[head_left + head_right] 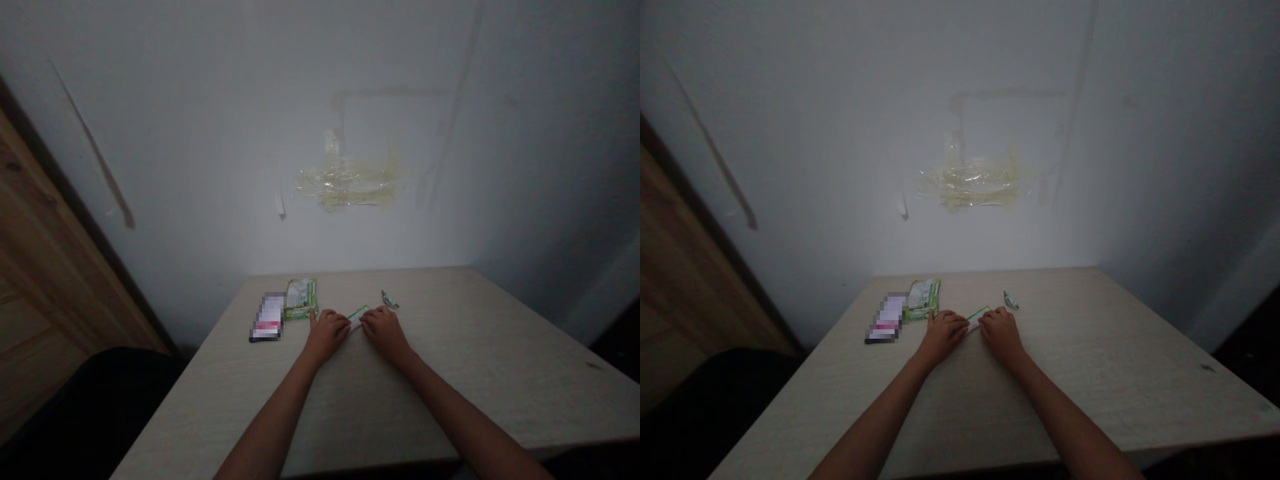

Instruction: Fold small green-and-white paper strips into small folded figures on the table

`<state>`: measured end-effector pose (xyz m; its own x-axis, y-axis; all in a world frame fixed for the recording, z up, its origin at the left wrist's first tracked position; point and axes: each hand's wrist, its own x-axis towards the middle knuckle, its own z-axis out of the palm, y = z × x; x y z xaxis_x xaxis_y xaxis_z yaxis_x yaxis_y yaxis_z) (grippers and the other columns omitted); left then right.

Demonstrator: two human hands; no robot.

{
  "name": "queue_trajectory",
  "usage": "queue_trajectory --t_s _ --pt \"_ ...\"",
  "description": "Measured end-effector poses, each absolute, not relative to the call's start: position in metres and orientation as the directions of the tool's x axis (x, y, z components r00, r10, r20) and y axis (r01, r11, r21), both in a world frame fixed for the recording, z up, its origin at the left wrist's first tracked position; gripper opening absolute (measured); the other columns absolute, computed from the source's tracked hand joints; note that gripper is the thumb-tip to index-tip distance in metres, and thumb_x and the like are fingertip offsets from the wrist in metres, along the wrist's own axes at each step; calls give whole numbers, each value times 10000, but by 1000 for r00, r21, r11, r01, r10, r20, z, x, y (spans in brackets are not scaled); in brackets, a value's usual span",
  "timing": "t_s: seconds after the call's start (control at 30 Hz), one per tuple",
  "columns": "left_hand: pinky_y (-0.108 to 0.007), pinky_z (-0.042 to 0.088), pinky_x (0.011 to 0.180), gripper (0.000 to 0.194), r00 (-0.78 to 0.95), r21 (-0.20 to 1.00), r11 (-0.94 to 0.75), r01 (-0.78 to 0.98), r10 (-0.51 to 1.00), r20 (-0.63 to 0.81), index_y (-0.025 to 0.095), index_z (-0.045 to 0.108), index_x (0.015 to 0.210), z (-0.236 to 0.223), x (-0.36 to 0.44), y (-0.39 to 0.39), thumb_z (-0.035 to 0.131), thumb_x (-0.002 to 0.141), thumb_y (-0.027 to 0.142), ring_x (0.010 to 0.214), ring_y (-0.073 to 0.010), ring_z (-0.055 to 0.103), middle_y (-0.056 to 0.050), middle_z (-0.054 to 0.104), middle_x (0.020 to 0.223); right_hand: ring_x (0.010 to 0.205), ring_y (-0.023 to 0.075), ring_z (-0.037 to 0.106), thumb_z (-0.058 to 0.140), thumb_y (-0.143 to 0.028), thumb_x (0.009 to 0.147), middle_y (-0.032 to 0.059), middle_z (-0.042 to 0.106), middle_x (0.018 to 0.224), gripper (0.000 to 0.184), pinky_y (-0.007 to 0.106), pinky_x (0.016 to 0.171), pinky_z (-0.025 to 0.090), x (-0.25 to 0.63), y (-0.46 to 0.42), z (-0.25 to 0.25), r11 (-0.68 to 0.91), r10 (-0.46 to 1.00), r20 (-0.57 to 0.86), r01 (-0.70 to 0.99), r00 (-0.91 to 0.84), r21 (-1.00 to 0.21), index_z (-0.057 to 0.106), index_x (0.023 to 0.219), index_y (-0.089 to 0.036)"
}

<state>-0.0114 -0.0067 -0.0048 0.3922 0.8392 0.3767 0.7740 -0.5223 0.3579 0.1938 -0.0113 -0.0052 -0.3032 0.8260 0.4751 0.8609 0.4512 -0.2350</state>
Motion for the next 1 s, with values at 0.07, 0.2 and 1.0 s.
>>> queue_trajectory --t_s 0.07,0.2,1.0 --pt "-637 -17 1118 276 408 370 -537 758 834 372 367 691 1063 -4 -11 -7 486 910 473 1220 -246 457 6 706 1134 1038 245 537 486 -298 938 51 700 1094 247 416 959 398 195 -8 -9 436 835 473 864 -283 -253 701 1043 -237" --pt "-601 -9 1134 288 445 404 -560 724 826 347 382 695 1063 -2 -11 -8 473 912 487 1258 -244 434 23 716 1123 1106 247 543 463 -300 942 88 677 1173 288 400 998 399 199 1 -19 438 847 457 843 -272 -311 684 1098 -200" --pt "-602 63 1142 248 393 412 -504 759 859 327 356 714 1029 -7 -13 -4 516 902 433 1247 -235 465 7 718 1126 1157 216 584 493 -234 900 116 646 1225 286 389 1037 424 201 2 -19 562 812 451 706 -371 -431 710 1081 -186"
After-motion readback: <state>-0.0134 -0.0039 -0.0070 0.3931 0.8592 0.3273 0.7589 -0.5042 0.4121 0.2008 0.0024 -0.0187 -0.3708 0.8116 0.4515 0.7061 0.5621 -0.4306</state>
